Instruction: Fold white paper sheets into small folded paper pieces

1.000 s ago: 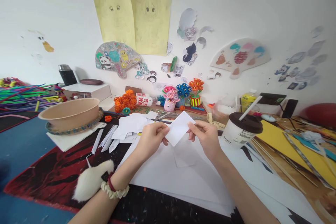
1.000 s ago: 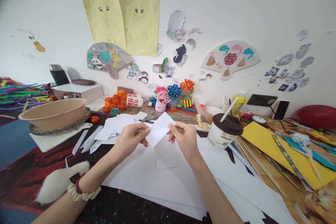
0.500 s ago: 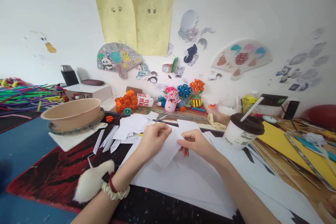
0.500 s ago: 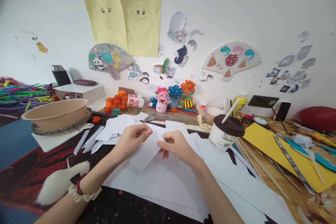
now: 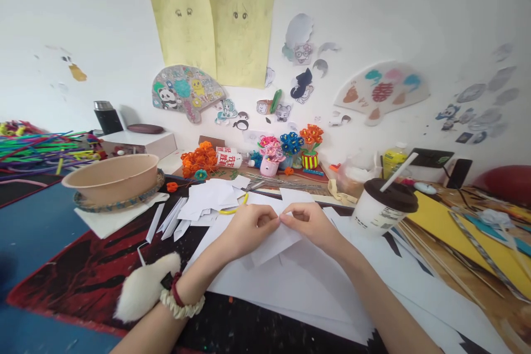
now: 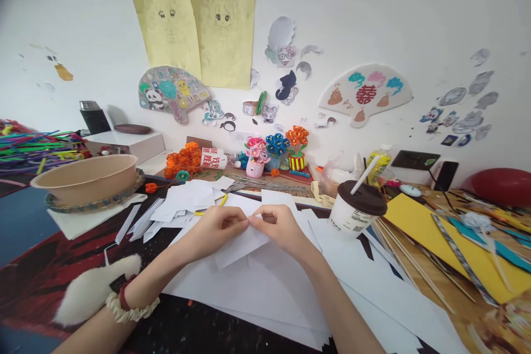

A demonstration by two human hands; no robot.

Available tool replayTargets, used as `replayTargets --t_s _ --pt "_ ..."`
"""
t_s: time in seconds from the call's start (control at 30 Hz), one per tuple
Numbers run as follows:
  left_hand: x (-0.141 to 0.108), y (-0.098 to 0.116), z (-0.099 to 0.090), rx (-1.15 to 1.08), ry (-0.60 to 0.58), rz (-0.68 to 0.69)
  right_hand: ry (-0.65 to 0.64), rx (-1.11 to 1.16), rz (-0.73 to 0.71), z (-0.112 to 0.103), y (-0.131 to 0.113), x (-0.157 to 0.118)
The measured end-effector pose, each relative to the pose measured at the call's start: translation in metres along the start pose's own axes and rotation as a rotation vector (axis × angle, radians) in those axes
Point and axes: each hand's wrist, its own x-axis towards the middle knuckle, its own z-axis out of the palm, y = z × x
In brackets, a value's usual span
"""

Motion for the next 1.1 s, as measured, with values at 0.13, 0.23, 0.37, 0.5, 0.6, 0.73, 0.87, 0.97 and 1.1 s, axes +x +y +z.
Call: replayTargets --t_s 0.13,0.23,0.37,0.5,0.6,0.73,0.87,0.97,1.1 --pt "0.0 0.002 0.001 0.04 -0.003 0.014 -0.011 0.061 -0.006 0.001 0.0 -0.001" --pt "0.001 0.002 0.004 0.054 0.003 -0.005 0.014 0.08 -0.014 0.004 0.003 -0.001" --pt "0.002 0.003 0.007 0.043 0.035 -0.02 0.056 0.063 -0.022 0.005 0.006 0.0" --pt "0.002 0.005 0.004 0.025 0.032 -0.012 0.129 0.063 0.011 -0.006 0.006 0.0" --pt "0.001 0.003 -0.003 0.014 0.019 -0.012 0.232 0.066 0.038 -0.019 0.009 0.0" --pt "0.0 -0.004 -0.015 0.02 0.048 -0.038 0.405 0.039 0.034 -0.034 0.018 0.001" --pt "0.002 -0.01 -0.021 0.023 0.194 -0.069 0.551 0.092 0.053 -0.036 0.022 0.002" --pt "0.004 -0.01 -0.016 -0.02 0.239 -0.062 0.486 0.132 0.072 -0.03 0.017 0.002" --pt "0.006 -0.009 -0.006 -0.044 0.19 -0.052 0.372 0.164 0.096 -0.021 0.01 0.0"
